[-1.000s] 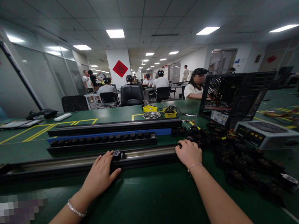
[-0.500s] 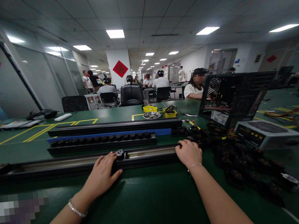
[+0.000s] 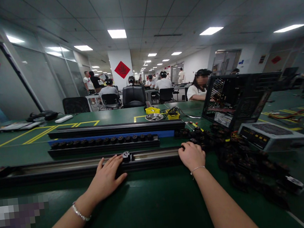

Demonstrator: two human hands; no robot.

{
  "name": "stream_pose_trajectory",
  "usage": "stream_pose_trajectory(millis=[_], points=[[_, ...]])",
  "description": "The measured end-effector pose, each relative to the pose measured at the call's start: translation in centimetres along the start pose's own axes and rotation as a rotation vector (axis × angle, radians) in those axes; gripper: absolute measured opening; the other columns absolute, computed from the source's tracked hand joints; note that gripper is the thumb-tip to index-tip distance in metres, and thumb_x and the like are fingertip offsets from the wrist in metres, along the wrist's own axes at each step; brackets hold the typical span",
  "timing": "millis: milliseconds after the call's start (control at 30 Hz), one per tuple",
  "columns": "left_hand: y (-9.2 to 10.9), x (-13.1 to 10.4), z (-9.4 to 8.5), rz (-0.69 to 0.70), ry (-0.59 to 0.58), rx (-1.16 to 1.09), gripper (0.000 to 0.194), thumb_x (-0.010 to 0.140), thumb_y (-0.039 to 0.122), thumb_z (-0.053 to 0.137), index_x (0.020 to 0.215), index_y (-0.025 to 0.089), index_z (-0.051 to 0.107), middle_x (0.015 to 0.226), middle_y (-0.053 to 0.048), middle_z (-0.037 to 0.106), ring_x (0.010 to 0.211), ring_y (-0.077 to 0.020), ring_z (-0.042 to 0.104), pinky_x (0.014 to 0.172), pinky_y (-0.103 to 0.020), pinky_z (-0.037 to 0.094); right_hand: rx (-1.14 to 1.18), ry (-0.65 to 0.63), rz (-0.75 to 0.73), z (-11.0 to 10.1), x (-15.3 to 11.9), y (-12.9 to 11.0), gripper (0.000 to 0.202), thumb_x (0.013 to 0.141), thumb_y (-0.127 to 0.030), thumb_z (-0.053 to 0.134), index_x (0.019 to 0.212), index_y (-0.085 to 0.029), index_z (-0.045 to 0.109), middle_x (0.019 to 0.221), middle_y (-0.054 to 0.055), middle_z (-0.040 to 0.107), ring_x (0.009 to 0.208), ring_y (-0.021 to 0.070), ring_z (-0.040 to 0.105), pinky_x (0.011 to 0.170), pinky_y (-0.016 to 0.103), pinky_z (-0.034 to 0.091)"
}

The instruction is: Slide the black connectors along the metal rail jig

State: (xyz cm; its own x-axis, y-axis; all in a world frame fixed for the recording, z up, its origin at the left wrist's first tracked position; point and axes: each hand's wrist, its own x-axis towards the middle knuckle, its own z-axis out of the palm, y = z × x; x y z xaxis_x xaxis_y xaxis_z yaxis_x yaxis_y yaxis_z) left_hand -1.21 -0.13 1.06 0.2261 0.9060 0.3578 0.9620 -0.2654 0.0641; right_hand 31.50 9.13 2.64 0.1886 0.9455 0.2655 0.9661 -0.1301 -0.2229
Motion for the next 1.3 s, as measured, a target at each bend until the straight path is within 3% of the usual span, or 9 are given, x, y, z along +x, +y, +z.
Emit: stream_pose_trajectory(millis=[533,1000,1133,1300], points=[[0.6,0.1,0.0,-0.005,0.014,-0.032,0.053,0.084,0.049,0.041,0.132,0.026,0.039,0.124,-0.007,0.058,0.117,-0.0248,0.05,0.108,-0.061,0.014,-0.015,-0.016,0.005,0.0,0.1,0.0,0.043,0.08,-0.033,0.035,0.113,-0.028,0.063,0.129,0.0,0.054,0.112,0.0263,0.046,0.09,0.042,0.039],[1.0,0.2,-0.3,-0.029,-0.013,-0.037,0.054,0.084,0.047,0.042,0.133,0.027,0.039,0.117,-0.007,0.06,0.113,-0.0247,0.051,0.107,-0.061,0.012,-0.007,-0.004,-0.004,0.2,0.2,0.2,0.044,0.081,-0.034,0.035,0.114,-0.028,0.062,0.129,0.002,0.054,0.112,0.0264,0.046,0.091,0.043,0.037],[1.2,0.3,-0.5,-0.038,-0.021,-0.032,0.054,0.082,0.047,0.044,0.133,0.029,0.038,0.114,-0.006,0.06,0.11,-0.0246,0.052,0.107,-0.062,0.011,-0.005,0.026,-0.004,0.4,0.2,0.1,0.041,0.08,-0.033,0.037,0.111,-0.029,0.064,0.125,0.002,0.057,0.114,0.0246,0.045,0.095,0.044,0.033],[1.5,0.4,-0.7,-0.053,-0.025,-0.015,0.053,0.082,0.046,0.045,0.132,0.03,0.039,0.11,-0.005,0.061,0.107,-0.0245,0.053,0.106,-0.062,0.013,0.017,0.087,0.008,0.8,-0.1,0.0,0.039,0.082,-0.032,0.036,0.109,-0.031,0.063,0.127,-0.001,0.055,0.121,0.0244,0.039,0.103,0.057,0.019]])
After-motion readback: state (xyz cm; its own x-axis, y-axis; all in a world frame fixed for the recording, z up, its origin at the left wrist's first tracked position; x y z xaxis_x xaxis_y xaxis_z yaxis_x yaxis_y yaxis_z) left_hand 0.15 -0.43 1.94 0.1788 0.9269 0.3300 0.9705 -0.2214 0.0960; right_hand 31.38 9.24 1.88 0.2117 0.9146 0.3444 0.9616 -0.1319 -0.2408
